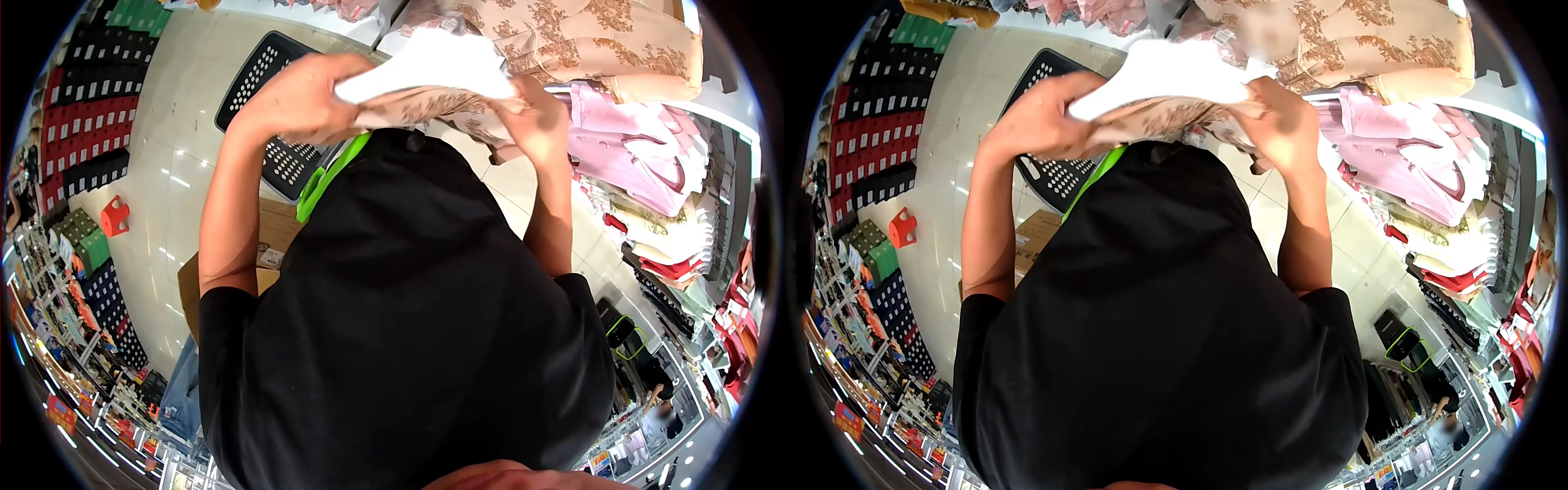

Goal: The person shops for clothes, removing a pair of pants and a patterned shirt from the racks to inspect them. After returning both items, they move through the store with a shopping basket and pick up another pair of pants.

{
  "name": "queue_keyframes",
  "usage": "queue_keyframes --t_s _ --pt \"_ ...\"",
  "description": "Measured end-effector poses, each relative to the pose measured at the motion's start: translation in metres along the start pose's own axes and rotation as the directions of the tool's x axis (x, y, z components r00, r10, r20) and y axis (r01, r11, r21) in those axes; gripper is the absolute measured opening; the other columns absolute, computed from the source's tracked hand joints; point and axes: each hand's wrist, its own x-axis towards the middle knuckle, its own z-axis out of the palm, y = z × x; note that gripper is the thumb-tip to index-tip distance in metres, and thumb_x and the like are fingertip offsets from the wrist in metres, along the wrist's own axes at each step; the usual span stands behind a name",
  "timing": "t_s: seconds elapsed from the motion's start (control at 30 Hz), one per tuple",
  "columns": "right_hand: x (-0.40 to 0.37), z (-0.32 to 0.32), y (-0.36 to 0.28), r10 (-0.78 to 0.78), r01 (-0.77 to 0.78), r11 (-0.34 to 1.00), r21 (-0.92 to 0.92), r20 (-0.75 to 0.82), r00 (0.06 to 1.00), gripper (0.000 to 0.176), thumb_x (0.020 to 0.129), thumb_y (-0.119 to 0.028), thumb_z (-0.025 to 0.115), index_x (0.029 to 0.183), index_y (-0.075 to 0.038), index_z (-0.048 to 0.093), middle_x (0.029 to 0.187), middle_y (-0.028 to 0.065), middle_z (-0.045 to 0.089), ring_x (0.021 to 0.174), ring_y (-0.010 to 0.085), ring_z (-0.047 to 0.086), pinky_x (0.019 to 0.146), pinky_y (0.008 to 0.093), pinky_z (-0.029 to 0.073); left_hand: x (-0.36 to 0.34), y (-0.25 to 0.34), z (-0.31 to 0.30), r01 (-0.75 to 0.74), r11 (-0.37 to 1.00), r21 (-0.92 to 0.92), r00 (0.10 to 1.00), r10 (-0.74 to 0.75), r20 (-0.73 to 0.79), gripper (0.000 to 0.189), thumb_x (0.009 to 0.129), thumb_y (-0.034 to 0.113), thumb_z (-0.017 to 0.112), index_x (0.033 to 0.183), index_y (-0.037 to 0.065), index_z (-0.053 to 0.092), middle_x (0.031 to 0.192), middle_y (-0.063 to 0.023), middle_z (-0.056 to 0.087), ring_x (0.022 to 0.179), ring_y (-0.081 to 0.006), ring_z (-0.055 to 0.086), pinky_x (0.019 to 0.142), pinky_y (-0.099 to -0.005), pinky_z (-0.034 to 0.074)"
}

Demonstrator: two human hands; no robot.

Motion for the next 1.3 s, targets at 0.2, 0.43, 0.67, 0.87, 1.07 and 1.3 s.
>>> queue_keyframes --t_s 0.2,0.43,0.67,0.87,1.07,1.3 --pt "0.004 -0.021 0.017 0.129 -0.138 0.988 -0.07 -0.116 0.985 0.037 0.077 -0.031 0.081 0.098 -0.004 0.068 0.079 0.0117 0.07 0.068 0.0203 0.065 0.065 0.0307 0.051 0.012 -0.039 0.011 -0.019 0.986 0.163 0.879 0.095 -0.468 0.035 0.08 0.008 0.072 0.113 0.002 0.061 0.088 -0.0106 0.064 0.077 -0.0157 0.06 0.072 -0.0276 0.049" --pt "0.002 -0.036 0.026 0.311 -0.298 0.946 0.127 -0.097 0.945 0.036 0.079 -0.033 0.081 0.088 -0.002 0.067 0.063 0.0048 0.059 0.062 0.0094 0.056 0.058 0.027 0.047 0.021 -0.07 0.015 -0.125 0.988 -0.086 0.823 0.055 -0.565 0.03 0.086 0.009 0.066 0.115 0.002 0.062 0.087 -0.0102 0.068 0.074 -0.0148 0.062 0.07 -0.0273 0.05" --pt "-0.003 -0.03 0.028 0.204 -0.185 0.978 0.1 -0.226 0.953 0.033 0.078 -0.028 0.082 0.095 -0.003 0.068 0.07 0.0065 0.066 0.065 0.0112 0.059 0.063 0.0282 0.049 0.017 -0.069 0.012 -0.125 0.973 -0.196 0.813 -0.013 -0.582 0.03 0.087 0.006 0.065 0.116 0.001 0.062 0.09 -0.0067 0.068 0.078 -0.0116 0.061 0.073 -0.0257 0.05" --pt "-0.009 -0.016 0.038 -0.194 0.15 0.978 -0.146 -0.363 0.912 0.023 0.069 -0.012 0.077 0.089 -0.006 0.068 0.077 0.011 0.066 0.07 0.0269 0.064 0.067 0.035 0.05 0.015 -0.058 0.021 -0.294 0.946 0.136 0.77 0.319 -0.552 0.055 0.074 -0.003 0.076 0.125 0.001 0.057 0.11 -0.0076 0.059 0.102 -0.018 0.058 0.089 -0.0286 0.048" --pt "-0.008 -0.011 0.024 -0.556 0.408 0.828 -0.385 -0.469 0.686 0.019 0.058 -0.008 0.074 0.076 -0.009 0.066 0.075 0.0053 0.064 0.072 0.0225 0.063 0.069 0.0349 0.047 0.004 -0.041 0.04 -0.258 0.929 0.264 0.787 0.361 -0.501 0.052 0.061 0.004 0.082 0.11 0.005 0.064 0.106 -0.0121 0.068 0.098 -0.0333 0.063 0.088 -0.0392 0.049" --pt "-0.028 -0.014 0.028 -0.604 0.364 0.797 -0.482 -0.64 0.476 0.008 0.07 -0.011 0.066 0.078 -0.011 0.065 0.079 0.002 0.062 0.078 0.0194 0.06 0.088 0.0378 0.041 -0.001 -0.035 0.051 -0.417 0.779 0.469 0.681 0.609 -0.406 0.039 0.054 0.007 0.084 0.086 0.004 0.062 0.085 -0.0111 0.064 0.082 -0.0333 0.062 0.074 -0.0413 0.049"
